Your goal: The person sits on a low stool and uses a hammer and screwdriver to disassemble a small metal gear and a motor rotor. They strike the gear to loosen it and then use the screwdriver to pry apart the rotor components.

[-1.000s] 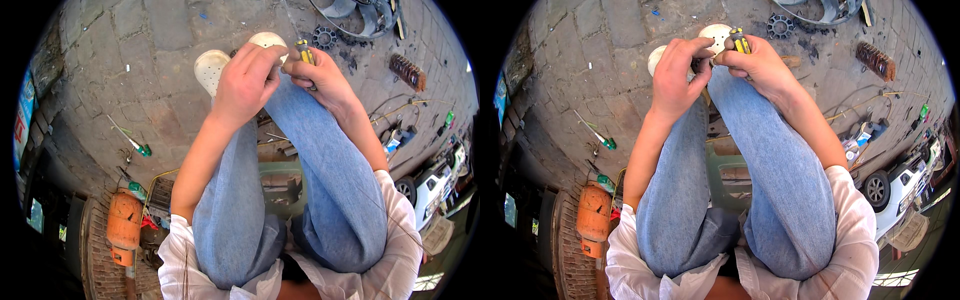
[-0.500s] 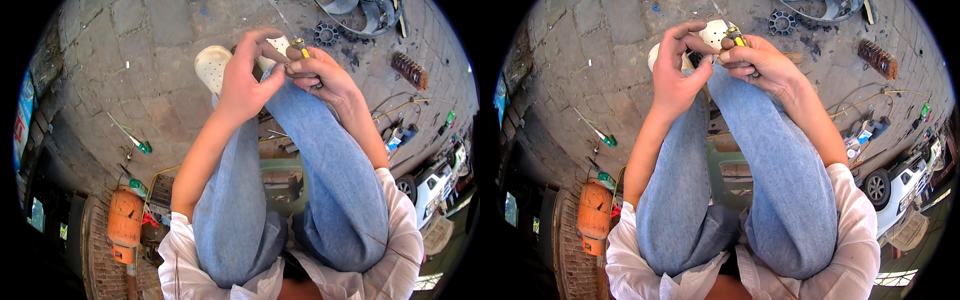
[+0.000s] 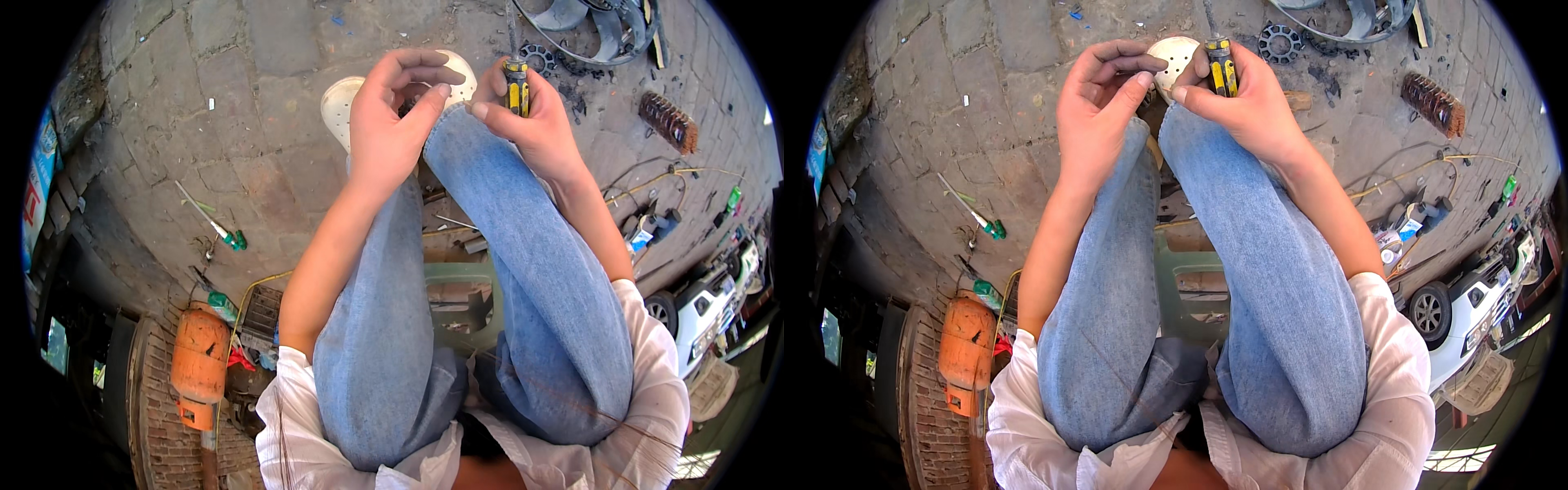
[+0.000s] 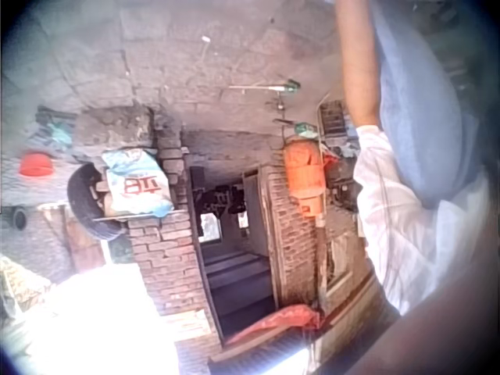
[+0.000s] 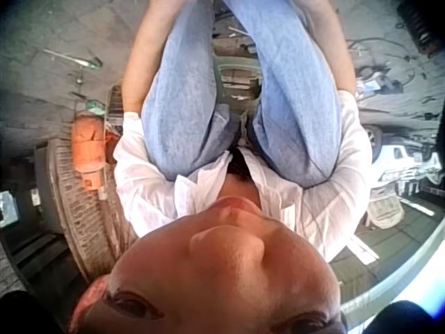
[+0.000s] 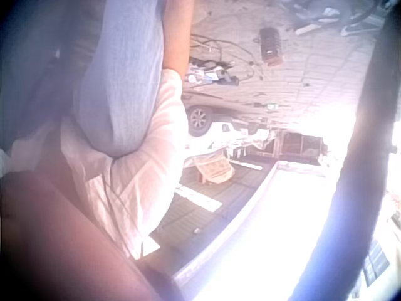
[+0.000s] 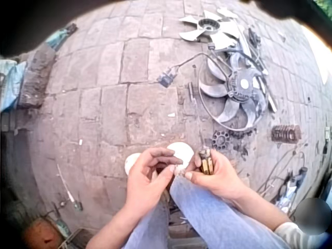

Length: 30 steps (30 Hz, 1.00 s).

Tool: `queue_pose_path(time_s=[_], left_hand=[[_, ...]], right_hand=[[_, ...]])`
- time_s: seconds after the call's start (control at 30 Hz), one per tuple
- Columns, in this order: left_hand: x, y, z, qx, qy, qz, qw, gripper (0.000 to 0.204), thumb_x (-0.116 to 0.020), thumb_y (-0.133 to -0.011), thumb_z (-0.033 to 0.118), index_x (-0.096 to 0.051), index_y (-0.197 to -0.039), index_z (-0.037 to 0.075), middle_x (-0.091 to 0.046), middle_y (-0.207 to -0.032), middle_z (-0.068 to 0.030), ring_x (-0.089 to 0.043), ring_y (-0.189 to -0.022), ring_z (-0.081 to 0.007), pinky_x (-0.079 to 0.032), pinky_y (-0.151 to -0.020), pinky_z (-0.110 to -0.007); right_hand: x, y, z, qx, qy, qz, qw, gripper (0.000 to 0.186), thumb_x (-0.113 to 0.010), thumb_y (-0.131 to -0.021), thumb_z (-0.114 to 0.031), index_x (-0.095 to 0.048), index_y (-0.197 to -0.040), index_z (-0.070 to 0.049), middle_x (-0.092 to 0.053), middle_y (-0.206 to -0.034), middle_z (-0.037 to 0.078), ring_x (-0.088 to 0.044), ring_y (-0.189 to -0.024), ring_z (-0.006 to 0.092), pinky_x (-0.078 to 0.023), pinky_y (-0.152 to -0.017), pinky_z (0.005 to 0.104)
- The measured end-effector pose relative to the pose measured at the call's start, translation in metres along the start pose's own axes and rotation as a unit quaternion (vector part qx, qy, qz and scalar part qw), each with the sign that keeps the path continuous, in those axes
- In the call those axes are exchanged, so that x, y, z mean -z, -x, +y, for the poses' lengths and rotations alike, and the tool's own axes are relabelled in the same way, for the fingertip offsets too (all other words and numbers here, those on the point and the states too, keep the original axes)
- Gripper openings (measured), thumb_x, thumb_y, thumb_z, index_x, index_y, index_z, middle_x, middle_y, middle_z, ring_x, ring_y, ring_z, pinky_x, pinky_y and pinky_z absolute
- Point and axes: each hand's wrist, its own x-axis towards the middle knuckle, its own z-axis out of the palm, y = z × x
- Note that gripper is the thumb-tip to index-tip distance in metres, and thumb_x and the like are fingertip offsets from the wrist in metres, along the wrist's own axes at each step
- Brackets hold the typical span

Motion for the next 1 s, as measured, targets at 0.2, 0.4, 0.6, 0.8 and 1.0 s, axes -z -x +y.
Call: queue_pose_path(time_s=[0.2, 0.4, 0.6, 0.8, 1.0], left_hand=[[0.006, 0.003, 0.01, -0.146, -0.274, -0.069, 0.948, 0.037, -0.063, -0.086, -0.002, -0.058, -0.122, 0.003, -0.07, -0.1, -0.0063, -0.063, -0.095, -0.0142, -0.05, -0.085, -0.028], [-0.002, 0.001, 0.009, -0.119, -0.255, -0.045, 0.958, 0.04, -0.064, -0.086, -0.002, -0.057, -0.125, 0.005, -0.071, -0.096, -0.0058, -0.064, -0.092, -0.0144, -0.05, -0.084, -0.029], [-0.006, 0.006, 0.004, -0.123, -0.288, 0.032, 0.949, 0.04, -0.063, -0.089, 0.0, -0.046, -0.126, -0.002, -0.07, -0.097, -0.0086, -0.063, -0.091, -0.0152, -0.049, -0.086, -0.031], [-0.02, 0.003, -0.005, 0.011, -0.139, 0.057, 0.989, 0.033, -0.056, -0.094, -0.001, -0.045, -0.126, -0.004, -0.063, -0.098, -0.0103, -0.06, -0.092, -0.0153, -0.047, -0.087, -0.029], [-0.004, -0.002, -0.005, 0.22, 0.086, 0.05, 0.97, 0.032, -0.059, -0.094, 0.001, -0.048, -0.124, -0.004, -0.064, -0.101, -0.0095, -0.061, -0.094, -0.0157, -0.05, -0.085, -0.03]], right_hand=[[-0.001, -0.001, -0.003, -0.001, 0.013, 0.012, 1.0, 0.027, -0.076, -0.081, -0.012, -0.056, -0.098, -0.004, -0.061, -0.085, -0.003, -0.054, -0.078, 0.0038, -0.046, -0.071, 0.0217], [0.002, 0.002, -0.006, -0.012, 0.029, 0.011, 0.999, 0.025, -0.074, -0.081, -0.011, -0.056, -0.097, -0.003, -0.065, -0.087, 0.002, -0.058, -0.081, 0.0053, -0.049, -0.073, 0.0232], [-0.009, -0.002, -0.004, 0.053, 0.1, 0.05, 0.992, 0.031, -0.071, -0.077, -0.008, -0.055, -0.102, 0.001, -0.066, -0.087, 0.008, -0.063, -0.08, 0.0143, -0.051, -0.073, 0.0299], [-0.014, -0.01, 0.002, 0.224, 0.279, 0.083, 0.93, 0.036, -0.073, -0.072, -0.007, -0.049, -0.098, -0.001, -0.059, -0.086, 0.017, -0.06, -0.081, 0.0384, -0.05, -0.068, 0.0416], [-0.011, -0.011, 0.007, 0.268, 0.301, 0.056, 0.913, 0.037, -0.074, -0.072, -0.006, -0.047, -0.098, -0.002, -0.058, -0.086, 0.016, -0.06, -0.08, 0.0373, -0.049, -0.067, 0.0424]])
